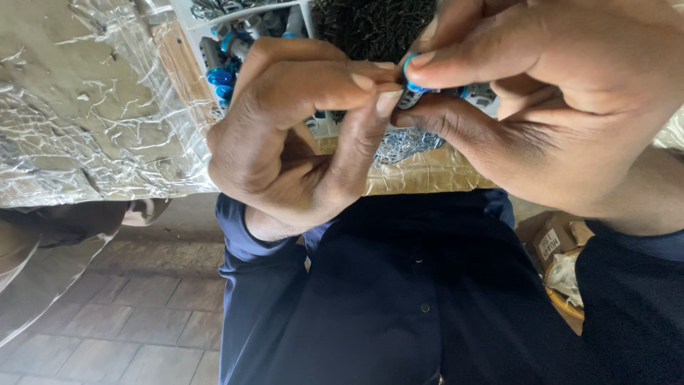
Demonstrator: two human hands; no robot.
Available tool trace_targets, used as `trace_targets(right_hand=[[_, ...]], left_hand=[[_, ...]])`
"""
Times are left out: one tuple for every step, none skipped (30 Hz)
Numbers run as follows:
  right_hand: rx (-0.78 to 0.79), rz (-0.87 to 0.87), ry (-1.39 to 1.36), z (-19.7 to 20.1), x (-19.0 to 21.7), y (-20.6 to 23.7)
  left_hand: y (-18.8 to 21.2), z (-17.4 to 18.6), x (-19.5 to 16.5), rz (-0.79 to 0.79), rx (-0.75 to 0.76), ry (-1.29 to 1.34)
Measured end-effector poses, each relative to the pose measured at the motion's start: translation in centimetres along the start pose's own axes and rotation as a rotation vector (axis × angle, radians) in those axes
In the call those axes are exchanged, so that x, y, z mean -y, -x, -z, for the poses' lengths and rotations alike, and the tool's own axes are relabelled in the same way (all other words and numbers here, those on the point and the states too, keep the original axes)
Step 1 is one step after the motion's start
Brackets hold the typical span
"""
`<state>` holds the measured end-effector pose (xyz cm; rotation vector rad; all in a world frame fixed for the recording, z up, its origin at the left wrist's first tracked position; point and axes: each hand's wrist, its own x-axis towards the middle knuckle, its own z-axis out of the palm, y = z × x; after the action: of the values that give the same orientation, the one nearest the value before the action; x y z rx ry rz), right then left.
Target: The person sits at a workbench and assembles small fittings one at a time. They pick small metal parts from a compartment tray, insert them into a blue-capped cylindrical fitting body held in the other hand, press the parts into place, and set completed fittings aside on the table.
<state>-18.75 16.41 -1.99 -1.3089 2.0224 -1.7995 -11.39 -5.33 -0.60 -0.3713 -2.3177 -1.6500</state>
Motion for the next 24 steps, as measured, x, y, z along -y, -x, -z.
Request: trace_targets(right_hand=[[-0.009,0.033,0.043,0.1,-0.2,-0.1],[-0.008,0.056,0.078,0.1,-0.2,-0.1],[-0.007,0.079,0.113,0.2,-0.3,0.0],[0.003,0.090,0.136,0.3,-0.3,0.0],[0.006,0.083,0.134,0.3,-0.4,0.2],[0.010,0.075,0.133,0.4,-0.4,0.3],[0.008,0.048,0.106,0.3,-0.5,0.5],[0.006,0.022,0.081,0.2,-0.5,0.7],[0.002,-0.004,0.061,0.1,-0.5,0.9],[-0.003,-0.032,0.045,0.2,-0.4,1.1],[-0.003,-0.040,0.033,0.2,-0.4,1.2],[-0.004,-0.047,0.021,0.2,-0.4,1.3],[-0.001,-0.037,0.011,0.2,-0.4,1.4],[0.001,-0.020,0.015,0.2,-0.5,1.3],[0.003,-0.004,0.018,0.2,-0.4,1.3],[0.006,0.022,0.034,0.4,-0.6,1.3],[0.008,0.025,0.027,0.4,-0.6,1.3],[0.011,0.027,0.019,0.5,-0.6,1.2],[0.016,0.003,-0.011,0.5,-0.5,1.3],[0.023,-0.012,-0.028,0.6,-0.5,1.3],[0.031,-0.027,-0.046,0.5,-0.4,1.3],[0.041,-0.035,-0.054,0.6,-0.4,1.3],[0.040,-0.039,-0.069,0.5,-0.3,1.3],[0.039,-0.043,-0.084,0.4,-0.2,1.2]], left_hand=[[-0.1,-0.1,0.1,-0.024,0.004,-0.029],[-0.1,-0.1,0.1,-0.049,0.007,-0.057],[-0.1,-0.2,0.2,-0.067,0.005,-0.061],[-0.1,-0.3,0.3,-0.055,-0.007,-0.014],[-0.1,-0.4,0.4,-0.043,-0.019,0.032],[0.0,-0.7,0.6,-0.005,-0.041,0.128],[0.2,-0.6,0.5,0.033,-0.045,0.175],[0.3,-0.7,0.6,0.070,-0.051,0.223],[0.5,-0.5,0.4,0.104,-0.037,0.226],[0.7,-0.6,0.4,0.103,-0.032,0.211],[0.7,-0.6,0.3,0.101,-0.027,0.196],[0.8,-0.6,0.3,0.069,-0.035,0.156],[0.7,-0.7,0.2,0.057,-0.041,0.130],[0.6,-0.8,0.1,0.045,-0.048,0.104],[0.5,-0.9,0.0,0.052,-0.051,0.096],[0.3,-1.0,0.0,0.043,-0.054,0.091],[0.1,-1.0,0.0,0.034,-0.057,0.086],[-0.1,-1.1,0.0,0.007,-0.060,0.086],[-0.2,-1.1,0.0,-0.022,-0.063,0.087],[-0.3,-1.1,-0.1,0.033,-0.069,0.147],[-0.3,-1.0,-0.2,0.090,-0.074,0.206],[-0.2,-1.0,-0.3,0.153,-0.078,0.266],[-0.1,-1.0,-0.3,0.170,-0.073,0.260],[-0.1,-0.9,-0.4,0.187,-0.067,0.253]])
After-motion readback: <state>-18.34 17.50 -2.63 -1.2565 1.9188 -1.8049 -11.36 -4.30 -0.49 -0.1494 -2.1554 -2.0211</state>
